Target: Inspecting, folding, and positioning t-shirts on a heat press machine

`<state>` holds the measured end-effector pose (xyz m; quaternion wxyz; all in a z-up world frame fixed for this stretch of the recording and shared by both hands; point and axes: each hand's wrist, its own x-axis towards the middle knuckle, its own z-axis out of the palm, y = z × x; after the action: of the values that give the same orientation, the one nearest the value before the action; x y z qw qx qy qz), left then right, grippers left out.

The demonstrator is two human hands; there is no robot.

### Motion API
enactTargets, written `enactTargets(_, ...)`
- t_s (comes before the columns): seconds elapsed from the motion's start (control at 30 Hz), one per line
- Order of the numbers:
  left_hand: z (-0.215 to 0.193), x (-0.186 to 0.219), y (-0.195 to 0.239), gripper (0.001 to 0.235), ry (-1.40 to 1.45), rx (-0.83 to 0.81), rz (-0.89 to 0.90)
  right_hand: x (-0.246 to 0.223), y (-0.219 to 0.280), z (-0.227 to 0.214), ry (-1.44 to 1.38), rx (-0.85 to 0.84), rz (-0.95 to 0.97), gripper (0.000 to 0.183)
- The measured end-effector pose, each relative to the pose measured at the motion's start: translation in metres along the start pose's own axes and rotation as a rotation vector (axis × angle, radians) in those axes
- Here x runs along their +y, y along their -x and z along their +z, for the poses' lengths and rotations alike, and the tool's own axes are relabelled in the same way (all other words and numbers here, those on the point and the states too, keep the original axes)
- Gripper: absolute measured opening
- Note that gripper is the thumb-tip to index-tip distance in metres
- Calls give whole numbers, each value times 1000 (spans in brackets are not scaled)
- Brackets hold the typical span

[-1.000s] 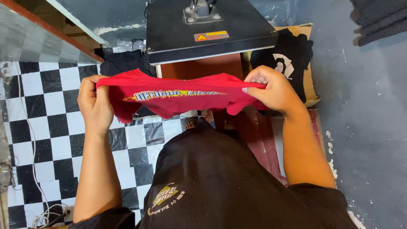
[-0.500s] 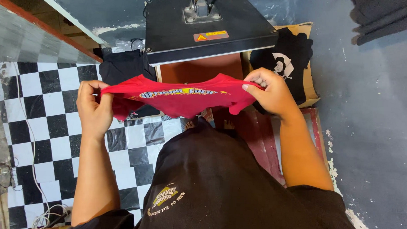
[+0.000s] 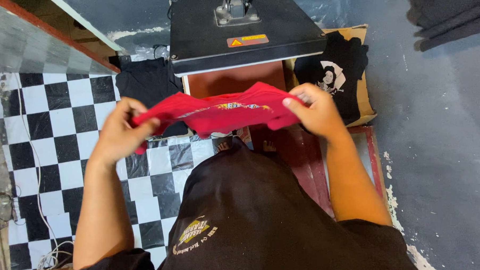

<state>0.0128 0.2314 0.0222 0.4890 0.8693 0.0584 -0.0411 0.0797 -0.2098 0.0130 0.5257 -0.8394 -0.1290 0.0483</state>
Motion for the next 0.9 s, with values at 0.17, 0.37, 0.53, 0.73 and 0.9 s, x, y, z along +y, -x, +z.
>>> enactTargets(0.17, 46, 35, -15, 38, 25, -1, 238, -33, -8, 30, 36, -69, -175, 10)
enactTargets(0.37, 91, 88, -23, 32, -137, -62, 630, -78, -13, 48, 84, -226, -325, 11)
enactTargets(0.53, 94, 84, -25, 7, -128, -76, 694, -72, -9, 40, 132, -243, -290, 11)
enactTargets(0.73, 75, 73, -28, 6, 35, -17, 608, 20, 1, 40, 115, -282, -122, 18)
enactTargets(0.9, 61, 61, -26, 5, 55, 51, 521, 26, 4, 29, 204, -290, 80, 22)
